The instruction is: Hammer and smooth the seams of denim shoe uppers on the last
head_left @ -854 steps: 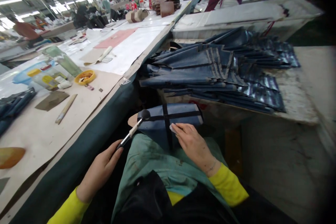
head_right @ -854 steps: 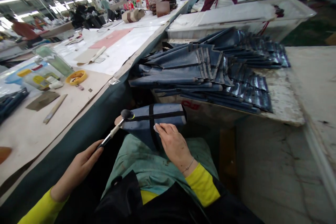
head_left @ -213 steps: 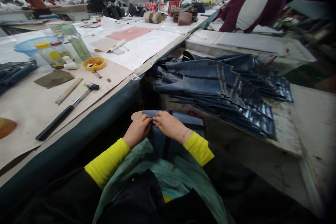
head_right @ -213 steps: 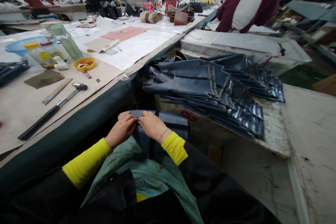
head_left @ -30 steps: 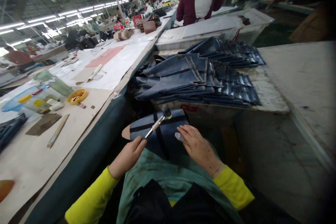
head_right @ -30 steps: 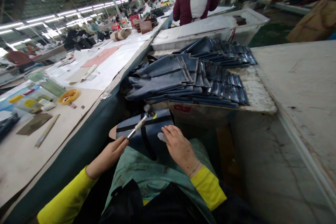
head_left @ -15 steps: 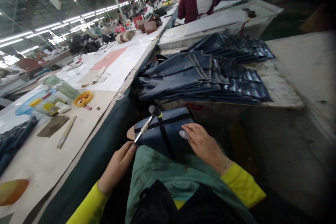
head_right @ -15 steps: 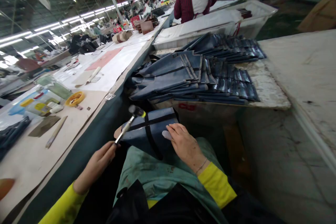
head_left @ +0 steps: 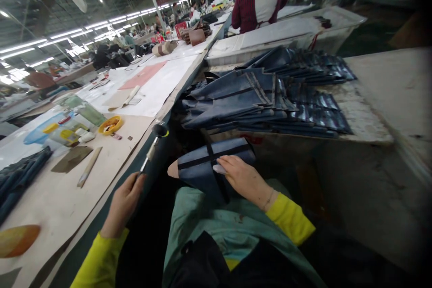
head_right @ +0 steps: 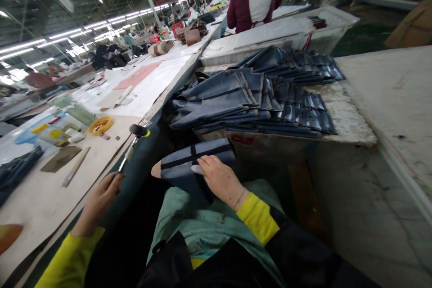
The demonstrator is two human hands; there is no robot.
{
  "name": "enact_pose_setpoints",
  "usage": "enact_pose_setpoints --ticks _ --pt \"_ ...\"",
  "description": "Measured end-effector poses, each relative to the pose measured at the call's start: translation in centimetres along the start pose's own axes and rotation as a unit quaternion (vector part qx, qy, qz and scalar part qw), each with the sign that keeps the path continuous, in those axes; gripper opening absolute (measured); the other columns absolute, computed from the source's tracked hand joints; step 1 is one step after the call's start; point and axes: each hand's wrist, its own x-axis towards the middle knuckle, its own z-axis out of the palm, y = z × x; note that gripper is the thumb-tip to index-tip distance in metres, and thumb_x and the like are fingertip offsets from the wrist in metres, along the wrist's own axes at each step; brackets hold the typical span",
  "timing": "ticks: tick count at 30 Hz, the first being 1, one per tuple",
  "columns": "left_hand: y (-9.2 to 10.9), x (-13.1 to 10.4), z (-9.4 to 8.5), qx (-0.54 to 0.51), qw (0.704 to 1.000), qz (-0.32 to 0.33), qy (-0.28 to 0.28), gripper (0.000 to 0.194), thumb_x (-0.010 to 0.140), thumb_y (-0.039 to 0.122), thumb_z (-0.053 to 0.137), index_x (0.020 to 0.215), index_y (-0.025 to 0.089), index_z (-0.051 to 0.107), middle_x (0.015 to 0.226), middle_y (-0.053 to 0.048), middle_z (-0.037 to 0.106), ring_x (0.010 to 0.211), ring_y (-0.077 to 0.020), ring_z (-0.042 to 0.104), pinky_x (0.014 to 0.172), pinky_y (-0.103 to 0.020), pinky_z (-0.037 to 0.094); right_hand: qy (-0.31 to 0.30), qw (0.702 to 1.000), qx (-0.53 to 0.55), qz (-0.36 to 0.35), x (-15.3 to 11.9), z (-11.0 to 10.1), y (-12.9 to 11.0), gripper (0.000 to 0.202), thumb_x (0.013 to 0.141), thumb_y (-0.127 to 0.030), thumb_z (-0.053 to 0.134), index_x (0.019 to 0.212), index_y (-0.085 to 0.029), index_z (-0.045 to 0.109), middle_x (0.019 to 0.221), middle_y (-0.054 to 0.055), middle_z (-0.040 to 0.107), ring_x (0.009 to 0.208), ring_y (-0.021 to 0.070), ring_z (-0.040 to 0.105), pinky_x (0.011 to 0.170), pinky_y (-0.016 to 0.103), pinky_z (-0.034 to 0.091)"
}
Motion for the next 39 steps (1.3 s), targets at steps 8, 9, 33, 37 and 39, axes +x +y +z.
enact_pose_setpoints --ticks 8,9,33,37,39 --pt "-13.6 1.4 -9.0 0.264 0.941 -0.198 0.073 0.052 0.081 0.062 0.037 0.106 0.021 0.058 0.080 -0.007 0.065 0.077 -0.0265 0.061 0.060 -0.030 0.045 -0.040 0.999 -0.030 -0.022 2.1 0.9 -1.2 0.031 0.086 -0.031 0.053 0.113 -0.015 0.058 0.106 0.010 0.059 0.100 0.0227 0.051 0.081 0.032 0.049" --pt "-15.2 1.3 -9.5 0.283 0.931 -0.220 0.065 0.052 0.081 0.062 0.037 0.107 0.022 0.058 0.081 -0.006 0.066 0.078 -0.0270 0.061 0.060 -0.031 0.046 -0.048 0.998 -0.036 -0.023 2.3 0.8 -1.3 0.030 0.086 -0.030 0.054 0.111 -0.015 0.059 0.104 0.010 0.059 0.098 0.0226 0.051 0.080 0.032 0.049" --pt "3.7 1.8 10.8 0.160 0.940 0.302 0.001 0.036 0.094 0.026 0.035 0.124 0.016 0.052 0.109 -0.011 0.060 0.106 -0.0240 0.052 0.090 -0.039 0.046 -0.088 0.992 -0.086 -0.036 3.9 0.8 -2.5 0.006 0.078 -0.019 0.060 0.083 -0.018 0.059 0.090 0.007 0.058 0.088 0.0212 0.052 0.072 0.030 0.046" --pt "3.6 1.0 10.7 0.202 0.943 0.265 0.013 0.038 0.094 0.030 0.037 0.128 0.021 0.049 0.112 -0.009 0.060 0.098 -0.0245 0.054 0.082 -0.041 0.046 -0.100 0.989 -0.103 -0.033 4.0 0.9 -2.9 0.009 0.078 -0.020 0.060 0.086 -0.017 0.060 0.091 0.008 0.058 0.088 0.0219 0.052 0.067 0.030 0.046" --pt "3.7 0.9 10.7 0.205 0.943 0.262 0.014 0.038 0.093 0.029 0.037 0.130 0.022 0.047 0.115 -0.009 0.058 0.099 -0.0240 0.054 0.082 -0.040 0.045 -0.117 0.985 -0.117 -0.038 4.1 0.9 -3.1 0.012 0.078 -0.021 0.060 0.089 -0.016 0.060 0.092 0.009 0.058 0.087 0.0224 0.052 0.065 0.030 0.046"
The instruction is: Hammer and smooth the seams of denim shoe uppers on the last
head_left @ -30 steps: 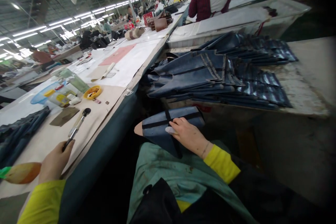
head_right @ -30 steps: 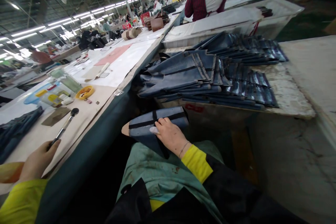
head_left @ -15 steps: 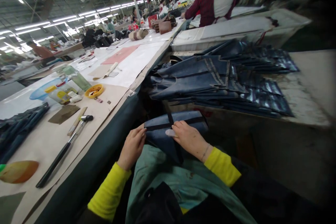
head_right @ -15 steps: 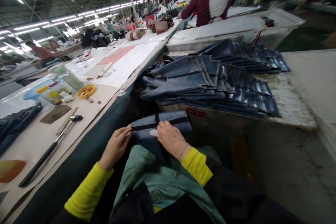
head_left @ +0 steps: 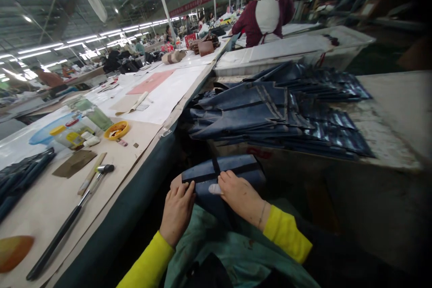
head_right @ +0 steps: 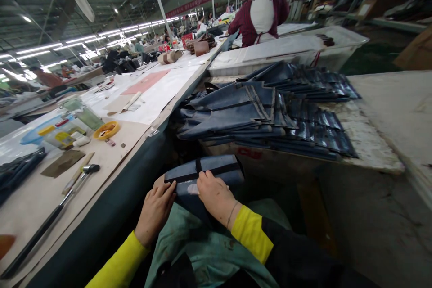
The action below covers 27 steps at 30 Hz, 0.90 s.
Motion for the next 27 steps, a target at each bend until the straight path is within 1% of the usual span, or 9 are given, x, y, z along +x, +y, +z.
enact_pose_setpoints --ticks 3,7,10,14,16,18,23,25,27 --pt "-0.4 0.5 -0.7 -0.016 1.000 0.011 -0.008 0.035 0.093 0.028 0.038 0.126 0.022 0.051 0.110 -0.008 0.059 0.102 -0.0227 0.053 0.083 -0.037 0.045 -0.020 1.000 -0.015 -0.009 0.2 -0.1 -0.1 0.013 0.078 -0.022 0.060 0.089 -0.016 0.061 0.092 0.009 0.058 0.088 0.0231 0.052 0.064 0.031 0.046" --pt "-0.3 1.9 -1.9 -0.061 0.997 0.031 -0.032 0.029 0.092 0.028 0.041 0.113 0.022 0.060 0.095 -0.006 0.060 0.094 -0.0206 0.055 0.082 -0.035 0.047 -0.025 1.000 -0.011 -0.006 0.2 -0.1 -0.1 0.013 0.077 -0.019 0.061 0.088 -0.015 0.061 0.093 0.009 0.058 0.089 0.0237 0.053 0.066 0.032 0.048" --pt "1.4 3.2 -1.4 -0.122 0.992 0.039 -0.010 0.028 0.090 0.022 0.042 0.110 0.020 0.060 0.101 -0.007 0.059 0.099 -0.0207 0.053 0.090 -0.038 0.045 -0.013 1.000 -0.002 0.006 -0.2 0.1 0.0 0.014 0.077 -0.017 0.059 0.090 -0.015 0.061 0.093 0.009 0.059 0.090 0.0242 0.054 0.067 0.033 0.050" --pt "4.4 5.0 0.4 -0.167 0.982 0.088 -0.007 0.047 0.084 0.005 0.038 0.128 0.019 0.047 0.118 -0.008 0.053 0.109 -0.0204 0.048 0.096 -0.037 0.043 0.012 1.000 0.012 0.014 -1.1 0.6 0.3 0.031 0.078 -0.015 0.055 0.109 -0.010 0.058 0.100 0.012 0.061 0.093 0.0243 0.055 0.068 0.033 0.053" --pt "5.4 5.6 0.8 -0.157 0.981 0.111 -0.016 0.051 0.083 0.003 0.036 0.132 0.018 0.042 0.120 -0.008 0.053 0.109 -0.0204 0.047 0.096 -0.036 0.043 0.022 0.999 0.028 0.019 -1.6 1.0 0.6 0.039 0.078 -0.013 0.053 0.116 -0.008 0.055 0.105 0.013 0.061 0.095 0.0244 0.055 0.071 0.034 0.054" --pt "5.8 6.0 0.8 -0.134 0.983 0.127 -0.024 0.049 0.085 0.006 0.037 0.133 0.017 0.040 0.119 -0.008 0.053 0.108 -0.0208 0.047 0.094 -0.035 0.043 0.034 0.998 0.047 0.018 -2.1 1.5 0.8 0.043 0.077 -0.011 0.052 0.120 -0.007 0.052 0.111 0.013 0.060 0.100 0.0251 0.054 0.076 0.035 0.054" --pt "5.9 6.7 -0.6 -0.043 0.989 0.131 -0.060 0.042 0.087 0.010 0.038 0.128 0.012 0.045 0.105 -0.009 0.057 0.096 -0.0221 0.050 0.083 -0.033 0.047 0.070 0.992 0.108 -0.005 -2.6 2.7 1.1 0.049 0.076 -0.007 0.048 0.125 -0.010 0.050 0.124 0.013 0.056 0.113 0.0241 0.050 0.091 0.036 0.049" --pt "6.0 7.0 -1.1 -0.023 0.988 0.133 -0.075 0.038 0.086 0.010 0.040 0.123 0.013 0.049 0.100 -0.007 0.058 0.092 -0.0217 0.051 0.077 -0.031 0.048 0.080 0.988 0.134 -0.014 -2.7 2.5 2.0 0.045 0.077 -0.008 0.047 0.122 -0.013 0.053 0.122 0.010 0.058 0.111 0.0220 0.051 0.094 0.035 0.047" --pt "6.2 7.2 -1.4 -0.018 0.989 0.128 -0.078 0.037 0.085 0.010 0.041 0.120 0.015 0.051 0.098 -0.007 0.058 0.090 -0.0209 0.051 0.076 -0.030 0.048 0.098 0.985 0.145 0.004 -3.0 1.9 3.8 0.039 0.079 -0.010 0.046 0.116 -0.016 0.057 0.117 0.009 0.059 0.109 0.0210 0.053 0.094 0.035 0.046"
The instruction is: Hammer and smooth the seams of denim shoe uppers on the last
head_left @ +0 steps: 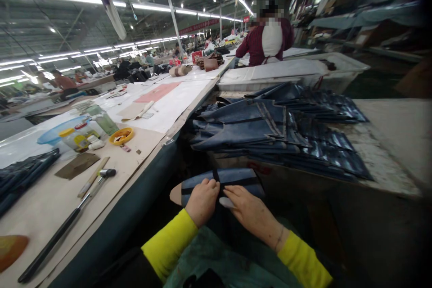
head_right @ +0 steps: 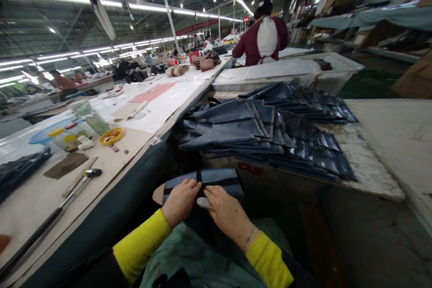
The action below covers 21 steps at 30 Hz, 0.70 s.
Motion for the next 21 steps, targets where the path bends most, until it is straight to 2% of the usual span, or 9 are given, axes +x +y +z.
enact_pose_setpoints --ticks 4,8,11,15,18,21 --pt "0.5 -0.1 0.4 -0.005 0.999 -0.032 0.025 0.036 0.087 0.013 0.040 0.121 0.016 0.051 0.103 -0.007 0.057 0.095 -0.0209 0.051 0.080 -0.032 0.047 0.068 0.989 -0.031 0.128 -0.8 -3.3 4.2 0.028 0.084 -0.022 0.045 0.108 -0.018 0.059 0.108 0.010 0.060 0.100 0.0232 0.054 0.090 0.037 0.045" --pt "1.0 -0.8 1.4 -0.041 0.995 -0.064 0.066 0.037 0.091 0.021 0.036 0.125 0.017 0.050 0.110 -0.008 0.057 0.100 -0.0218 0.050 0.083 -0.035 0.045 0.041 0.976 0.017 0.212 -1.9 -4.5 6.3 0.027 0.087 -0.036 0.040 0.081 -0.019 0.061 0.083 0.007 0.059 0.080 0.0200 0.057 0.076 0.033 0.045" --pt "1.0 -1.3 2.1 -0.085 0.988 -0.083 0.097 0.038 0.092 0.026 0.036 0.127 0.018 0.050 0.116 -0.007 0.056 0.106 -0.0218 0.049 0.090 -0.035 0.043 0.030 0.962 0.082 0.260 -1.6 -4.0 6.3 0.033 0.083 -0.044 0.041 0.068 -0.019 0.056 0.074 0.005 0.057 0.072 0.0184 0.056 0.069 0.031 0.042" --pt "1.0 -1.7 2.5 -0.111 0.982 -0.103 0.110 0.040 0.091 0.029 0.038 0.128 0.016 0.049 0.123 -0.009 0.055 0.113 -0.0235 0.047 0.096 -0.038 0.039 0.010 0.940 0.156 0.303 -0.1 -4.2 6.1 0.034 0.075 -0.048 0.049 0.063 -0.017 0.056 0.063 0.004 0.057 0.062 0.0186 0.055 0.059 0.029 0.039" --pt "1.3 -2.0 2.2 -0.138 0.978 -0.109 0.110 0.045 0.089 0.036 0.044 0.129 0.015 0.048 0.126 -0.011 0.053 0.116 -0.0257 0.046 0.099 -0.040 0.038 0.014 0.941 0.165 0.296 1.6 -5.6 5.2 0.031 0.075 -0.045 0.051 0.065 -0.016 0.057 0.062 0.002 0.057 0.063 0.0181 0.054 0.057 0.028 0.038" --pt "1.7 -2.4 1.5 -0.172 0.970 -0.094 0.145 0.061 0.083 0.046 0.053 0.134 0.015 0.041 0.132 -0.013 0.047 0.121 -0.0277 0.043 0.102 -0.043 0.036 0.050 0.953 0.155 0.257 3.4 -7.9 2.2 0.028 0.079 -0.043 0.051 0.069 -0.017 0.056 0.069 0.002 0.058 0.068 0.0171 0.054 0.062 0.027 0.039"
